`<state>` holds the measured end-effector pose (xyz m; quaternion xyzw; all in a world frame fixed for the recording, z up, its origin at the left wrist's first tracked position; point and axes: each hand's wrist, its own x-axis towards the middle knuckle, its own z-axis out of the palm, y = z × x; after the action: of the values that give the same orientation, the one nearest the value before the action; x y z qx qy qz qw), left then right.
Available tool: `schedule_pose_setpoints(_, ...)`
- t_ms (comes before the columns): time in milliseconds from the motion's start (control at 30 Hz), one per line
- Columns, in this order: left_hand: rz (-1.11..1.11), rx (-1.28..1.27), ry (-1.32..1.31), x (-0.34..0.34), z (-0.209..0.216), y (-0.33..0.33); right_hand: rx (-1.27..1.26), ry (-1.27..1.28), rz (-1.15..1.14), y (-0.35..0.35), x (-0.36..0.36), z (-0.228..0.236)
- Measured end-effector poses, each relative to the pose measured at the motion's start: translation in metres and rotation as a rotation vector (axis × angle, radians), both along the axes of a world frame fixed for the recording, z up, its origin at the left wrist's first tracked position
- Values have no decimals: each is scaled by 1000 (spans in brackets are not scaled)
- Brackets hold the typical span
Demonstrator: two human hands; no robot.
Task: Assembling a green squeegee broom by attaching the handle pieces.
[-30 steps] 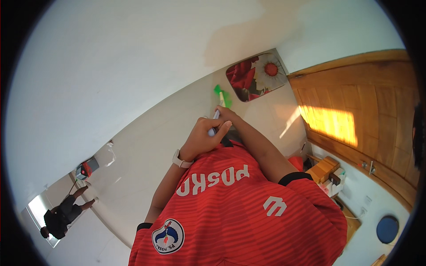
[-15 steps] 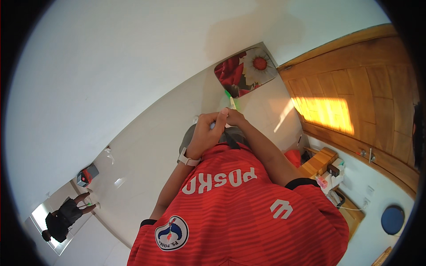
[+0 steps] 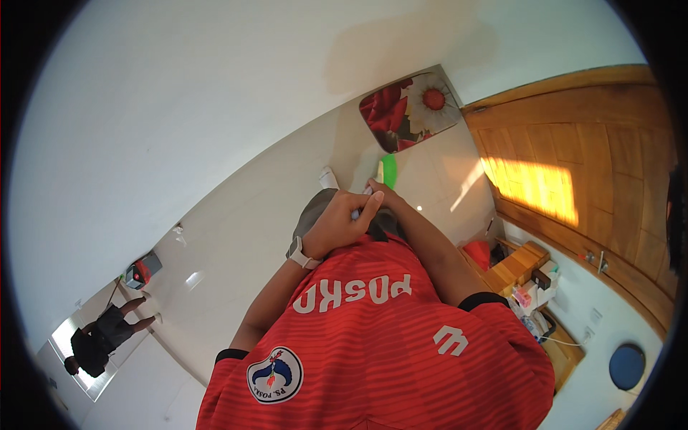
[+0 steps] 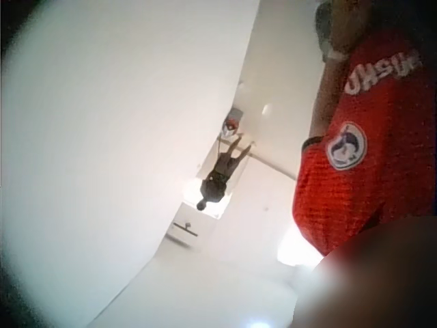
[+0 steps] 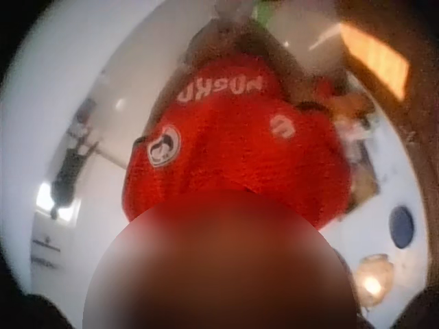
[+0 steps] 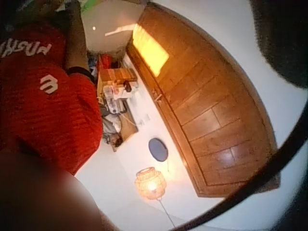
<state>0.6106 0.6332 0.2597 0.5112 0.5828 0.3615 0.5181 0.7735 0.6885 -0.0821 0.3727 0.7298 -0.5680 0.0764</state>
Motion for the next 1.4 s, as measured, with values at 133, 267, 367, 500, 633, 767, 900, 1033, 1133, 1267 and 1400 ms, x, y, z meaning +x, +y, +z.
schedule_pose_setpoints(133, 104, 57, 85, -25, 13, -6, 63, 92, 11, 20, -68, 14)
schedule_pose_setpoints(267, 231, 226, 119, -47, 4, -19, 163, 80, -88, 36, -133, 34)
schedule_pose_setpoints(367, 270, 267, 125, -59, -2, -17, 222, 75, -80, 59, -146, 27)
schedule_pose_setpoints(500, 449, 91, 3, -79, 0, -28, 200, -36, 63, 47, -159, 29)
schedule_pose_setpoints(633, 509, -10, -189, -68, -8, -14, 158, -138, 45, 16, -114, 20)
schedule_pose_setpoints(767, 531, -66, -178, -62, -33, -36, 59, -264, 22, -39, -80, 49)
schedule_pose_setpoints(900, 454, -117, -180, -34, -30, -42, 87, -203, -24, -54, -38, 23)
schedule_pose_setpoints(1033, 388, 62, 18, -20, -10, -48, 128, -46, -76, -46, -46, 19)
schedule_pose_setpoints(1133, 345, 133, 50, -17, 8, -47, 111, 80, -136, -32, -65, 19)
schedule_pose_setpoints(1267, 395, 190, 105, -31, 26, -43, 87, 262, -65, -11, -93, 22)
schedule_pose_setpoints(1400, 417, 138, 102, -53, 39, -25, 79, 238, 39, 10, -120, 17)
